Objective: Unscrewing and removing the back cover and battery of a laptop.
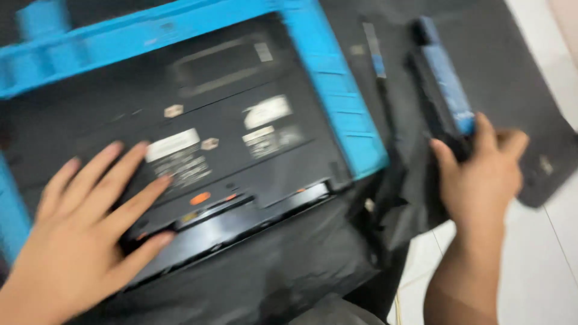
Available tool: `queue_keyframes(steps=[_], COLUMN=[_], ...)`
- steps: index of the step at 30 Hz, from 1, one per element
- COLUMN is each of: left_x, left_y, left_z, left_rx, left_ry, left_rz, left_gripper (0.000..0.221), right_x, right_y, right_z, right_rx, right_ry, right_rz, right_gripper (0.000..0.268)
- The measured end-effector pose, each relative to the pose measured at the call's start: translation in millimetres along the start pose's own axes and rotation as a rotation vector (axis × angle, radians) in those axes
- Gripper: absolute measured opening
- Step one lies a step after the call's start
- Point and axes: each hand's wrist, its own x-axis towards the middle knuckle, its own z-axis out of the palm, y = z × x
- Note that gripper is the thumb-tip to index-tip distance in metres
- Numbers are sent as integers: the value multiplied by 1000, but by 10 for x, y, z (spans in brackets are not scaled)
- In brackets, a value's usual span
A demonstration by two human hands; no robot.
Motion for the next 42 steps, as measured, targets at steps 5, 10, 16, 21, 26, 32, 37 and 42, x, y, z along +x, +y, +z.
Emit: queue_keyframes(steps=[5, 10, 16, 21, 26, 32, 37, 42], left_x=[51, 8, 4, 1, -48, -43, -42, -47], left_y=[75, 38, 40, 26, 5, -6, -3, 3], left_z=[-203, -180, -172, -125, -61, -88, -75, -59], left_rx=[-275, -296, -329, -355, -416, -419, -413, -412], left_ry=[56, 91, 119, 154, 181, 143, 149, 182], left_rz=[103, 121, 133, 110, 125, 118, 108, 134], left_gripper=[64, 64, 63, 62, 69, 85, 83, 80], right_x=[-27, 102, 592, 952, 1148, 1360, 1129, 916], right_y=[371, 557, -238, -480, -452, 27, -230, -188], right_z=[212, 352, 143, 359, 354, 626, 472, 525], right_rx=[-264, -45, 241, 166, 320, 398, 195, 187], right_ry=[12, -58, -265, -438, -610, -676, -572, -438], right_rz=[-203, -101, -73, -198, -61, -166, -177, -210], right_gripper=[55, 60, 48, 44, 65, 52, 37, 27])
